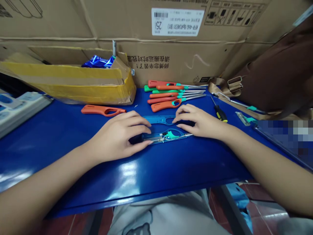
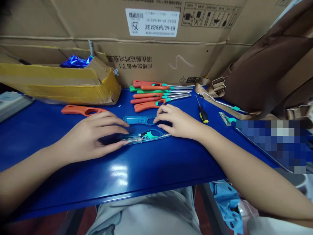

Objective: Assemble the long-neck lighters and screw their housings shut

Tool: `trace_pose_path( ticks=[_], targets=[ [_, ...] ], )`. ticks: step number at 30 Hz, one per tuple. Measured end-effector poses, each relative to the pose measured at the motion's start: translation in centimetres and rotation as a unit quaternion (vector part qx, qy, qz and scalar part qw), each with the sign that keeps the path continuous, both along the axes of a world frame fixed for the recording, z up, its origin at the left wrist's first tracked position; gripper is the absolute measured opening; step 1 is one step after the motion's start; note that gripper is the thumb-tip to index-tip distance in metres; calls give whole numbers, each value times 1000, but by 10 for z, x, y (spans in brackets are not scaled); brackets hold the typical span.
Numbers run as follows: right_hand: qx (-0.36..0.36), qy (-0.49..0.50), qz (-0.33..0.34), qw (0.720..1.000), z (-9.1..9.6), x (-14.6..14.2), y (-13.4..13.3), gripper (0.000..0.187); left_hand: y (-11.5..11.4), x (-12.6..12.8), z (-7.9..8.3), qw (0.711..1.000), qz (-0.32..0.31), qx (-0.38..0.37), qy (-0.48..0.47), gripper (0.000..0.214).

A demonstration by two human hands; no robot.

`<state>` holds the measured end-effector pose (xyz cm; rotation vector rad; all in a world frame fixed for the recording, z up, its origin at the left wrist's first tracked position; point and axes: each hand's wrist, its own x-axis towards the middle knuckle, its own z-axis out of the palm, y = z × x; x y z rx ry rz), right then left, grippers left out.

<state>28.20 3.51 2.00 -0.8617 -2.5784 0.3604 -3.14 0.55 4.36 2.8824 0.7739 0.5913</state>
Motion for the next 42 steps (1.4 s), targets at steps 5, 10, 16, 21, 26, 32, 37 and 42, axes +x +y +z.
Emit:
trace_pose_path(
  ticks=[5,10,16,21,26,32,37,42],
  targets=[
    [-24,5,-10,1000,3,-3,-2,6,0,-2,2,999,-36,22,22,17],
    [-26,-15,-18,999,7,-1,-4,7,1,-1,-1,999,-30,-34,20,16],
    [-8,37,-59,998,7,-9,-11,8,1,-2,-5,998,-20,-55,3,14],
    [-153,264,-146,941,5,-20,-17,18,-1,0,-5,998,-16,36,-57,16],
    [-335,348,-160,861,13,-24,-20,33,-2,3,-3,981,26,136,-133,32],
    [-386,353,-120,844,13,-22,-21,34,1,3,-5,983,43,137,-116,28],
    [-378,294,-99,872,13,-19,-20,36,1,3,-9,986,50,111,-114,31],
    [-249,176,-92,948,17,-19,-23,41,-3,6,-13,991,69,56,-98,33]
  ],
)
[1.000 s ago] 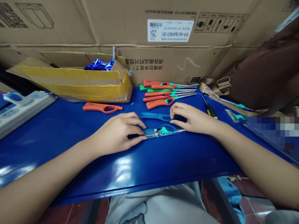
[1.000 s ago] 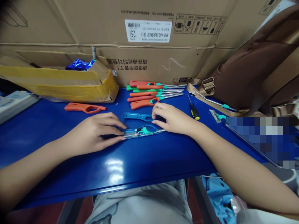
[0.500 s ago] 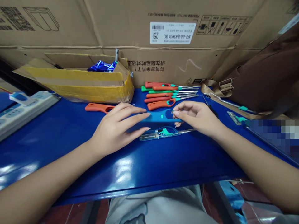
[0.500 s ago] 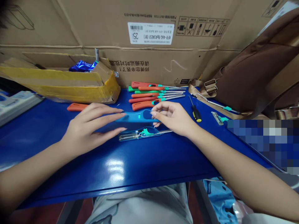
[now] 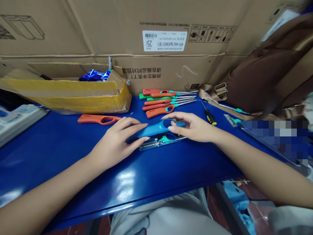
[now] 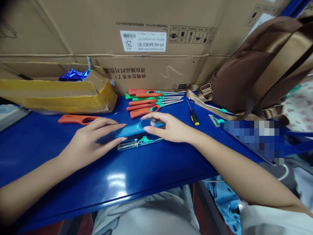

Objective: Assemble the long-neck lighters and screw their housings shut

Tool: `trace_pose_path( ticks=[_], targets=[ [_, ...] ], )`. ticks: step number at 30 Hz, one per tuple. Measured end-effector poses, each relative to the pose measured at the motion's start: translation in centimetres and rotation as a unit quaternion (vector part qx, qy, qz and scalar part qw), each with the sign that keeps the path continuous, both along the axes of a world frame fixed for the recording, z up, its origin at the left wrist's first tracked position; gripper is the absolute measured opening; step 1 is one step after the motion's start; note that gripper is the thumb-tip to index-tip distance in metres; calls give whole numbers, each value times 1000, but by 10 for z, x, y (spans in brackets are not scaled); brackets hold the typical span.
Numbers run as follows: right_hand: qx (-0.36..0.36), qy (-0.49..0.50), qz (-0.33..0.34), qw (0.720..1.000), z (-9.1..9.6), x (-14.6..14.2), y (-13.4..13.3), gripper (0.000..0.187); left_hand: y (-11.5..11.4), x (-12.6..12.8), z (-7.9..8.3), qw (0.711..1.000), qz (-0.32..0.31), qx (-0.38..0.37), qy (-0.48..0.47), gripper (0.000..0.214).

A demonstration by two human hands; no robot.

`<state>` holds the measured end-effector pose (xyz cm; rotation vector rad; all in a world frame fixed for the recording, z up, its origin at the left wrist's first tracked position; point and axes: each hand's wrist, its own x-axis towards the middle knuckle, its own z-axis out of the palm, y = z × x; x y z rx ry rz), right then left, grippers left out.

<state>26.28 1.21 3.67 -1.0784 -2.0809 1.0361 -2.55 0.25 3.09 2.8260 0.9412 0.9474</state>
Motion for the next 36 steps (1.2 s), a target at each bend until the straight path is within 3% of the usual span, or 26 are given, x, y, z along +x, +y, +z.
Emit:
trace_pose_path(
  ticks=[3,7,19,36],
  targets=[
    [118,-66,22,991,0,1,-1,40,-2,2,-1,999,-4,-40,1,33],
    [174,-114,60,976,-1,3,2,33,-4,4,-3,997,-5,-82,2,34],
    [188,-134,107,967,-6,5,4,32,-7,6,-1,982,-7,-178,60,35],
    [180,-144,135,964,-12,2,3,35,-11,2,5,974,-19,-199,109,30]
  ],
)
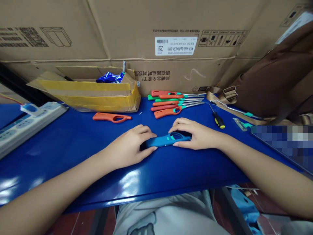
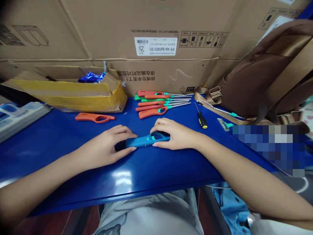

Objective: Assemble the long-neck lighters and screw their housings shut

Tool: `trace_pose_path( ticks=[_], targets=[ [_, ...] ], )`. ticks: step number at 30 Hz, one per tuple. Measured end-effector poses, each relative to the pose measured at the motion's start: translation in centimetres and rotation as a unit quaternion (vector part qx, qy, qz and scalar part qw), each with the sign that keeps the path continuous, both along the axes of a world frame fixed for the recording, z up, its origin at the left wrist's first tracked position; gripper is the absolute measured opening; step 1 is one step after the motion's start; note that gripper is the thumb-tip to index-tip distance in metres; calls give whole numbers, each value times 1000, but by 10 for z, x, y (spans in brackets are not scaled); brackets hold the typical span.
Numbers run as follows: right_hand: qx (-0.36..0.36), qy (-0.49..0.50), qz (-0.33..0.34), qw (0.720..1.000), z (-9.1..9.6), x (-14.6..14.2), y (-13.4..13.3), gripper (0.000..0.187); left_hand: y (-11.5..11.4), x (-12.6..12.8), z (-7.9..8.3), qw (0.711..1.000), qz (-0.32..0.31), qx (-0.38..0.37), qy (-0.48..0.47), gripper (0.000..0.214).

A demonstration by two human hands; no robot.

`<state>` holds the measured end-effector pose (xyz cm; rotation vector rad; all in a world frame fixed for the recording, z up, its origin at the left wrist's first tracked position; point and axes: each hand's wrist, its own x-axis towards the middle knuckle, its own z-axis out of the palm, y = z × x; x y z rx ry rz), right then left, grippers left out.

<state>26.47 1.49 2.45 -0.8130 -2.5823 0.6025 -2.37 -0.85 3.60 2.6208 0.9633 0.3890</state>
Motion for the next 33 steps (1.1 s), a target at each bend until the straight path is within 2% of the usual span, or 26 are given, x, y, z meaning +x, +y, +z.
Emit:
trace_pose_path(
  ticks=[25,33],
  targets=[
    [15,-34,-17,999,0,-2,-2,35,-1,1,0,1000,16,2,20,30],
    [23,-48,-31,998,0,-4,-5,35,-2,2,3,1000,21,-18,-11,27]
  ],
)
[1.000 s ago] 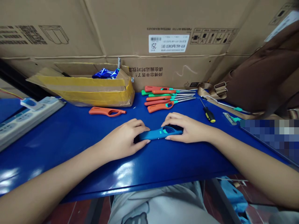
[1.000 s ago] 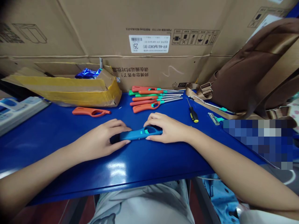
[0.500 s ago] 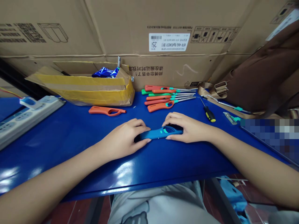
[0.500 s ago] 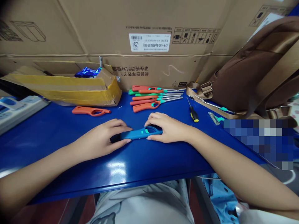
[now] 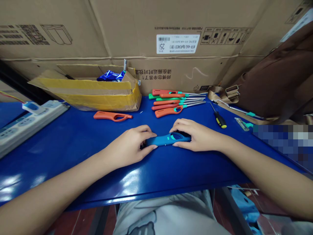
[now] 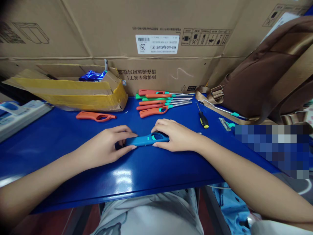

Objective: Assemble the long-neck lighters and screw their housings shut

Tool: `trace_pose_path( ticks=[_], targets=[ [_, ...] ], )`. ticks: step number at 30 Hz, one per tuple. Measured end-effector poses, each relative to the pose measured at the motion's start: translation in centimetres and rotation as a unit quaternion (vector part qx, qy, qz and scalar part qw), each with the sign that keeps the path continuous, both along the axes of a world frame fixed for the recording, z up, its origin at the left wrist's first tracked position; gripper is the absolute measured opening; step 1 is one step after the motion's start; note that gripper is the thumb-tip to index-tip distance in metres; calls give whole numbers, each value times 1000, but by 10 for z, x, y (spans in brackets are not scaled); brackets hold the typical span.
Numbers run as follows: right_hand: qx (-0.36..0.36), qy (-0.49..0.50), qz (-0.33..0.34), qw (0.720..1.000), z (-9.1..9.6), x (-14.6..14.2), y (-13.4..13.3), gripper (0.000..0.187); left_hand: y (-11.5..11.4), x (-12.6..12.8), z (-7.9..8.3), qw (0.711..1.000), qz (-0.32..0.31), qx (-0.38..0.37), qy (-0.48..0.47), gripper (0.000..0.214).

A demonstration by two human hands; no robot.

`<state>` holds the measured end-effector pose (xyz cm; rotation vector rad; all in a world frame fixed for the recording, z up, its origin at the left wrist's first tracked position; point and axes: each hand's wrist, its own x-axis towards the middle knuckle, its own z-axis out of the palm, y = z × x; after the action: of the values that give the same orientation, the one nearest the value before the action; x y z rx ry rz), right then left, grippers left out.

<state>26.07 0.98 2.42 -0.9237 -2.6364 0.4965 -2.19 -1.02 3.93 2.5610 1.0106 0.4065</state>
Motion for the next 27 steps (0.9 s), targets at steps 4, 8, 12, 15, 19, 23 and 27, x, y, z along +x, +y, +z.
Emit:
trace_pose_path(
  ticks=[4,8,12,15,19,23,27],
  targets=[
    [2,0,-4,1000,0,-1,-1,33,0,1,0,1000,5,-7,-10,27],
    [-6,9,-11,1000,1,-4,-2,33,-2,2,-1,999,25,-26,-17,28],
    [-11,14,-16,1000,1,-5,-3,32,-3,3,-3,999,30,-9,-9,27],
    [4,-7,-20,1000,3,-5,-5,33,-4,2,-5,999,34,23,30,31],
    [30,-69,-24,997,7,-7,-11,35,-9,4,-4,992,27,81,97,33],
    [96,-164,-9,982,8,-11,-18,38,-18,12,-3,972,18,159,173,31],
    [127,-198,0,972,7,-14,-21,40,-17,17,-8,960,21,202,194,28]
  ],
)
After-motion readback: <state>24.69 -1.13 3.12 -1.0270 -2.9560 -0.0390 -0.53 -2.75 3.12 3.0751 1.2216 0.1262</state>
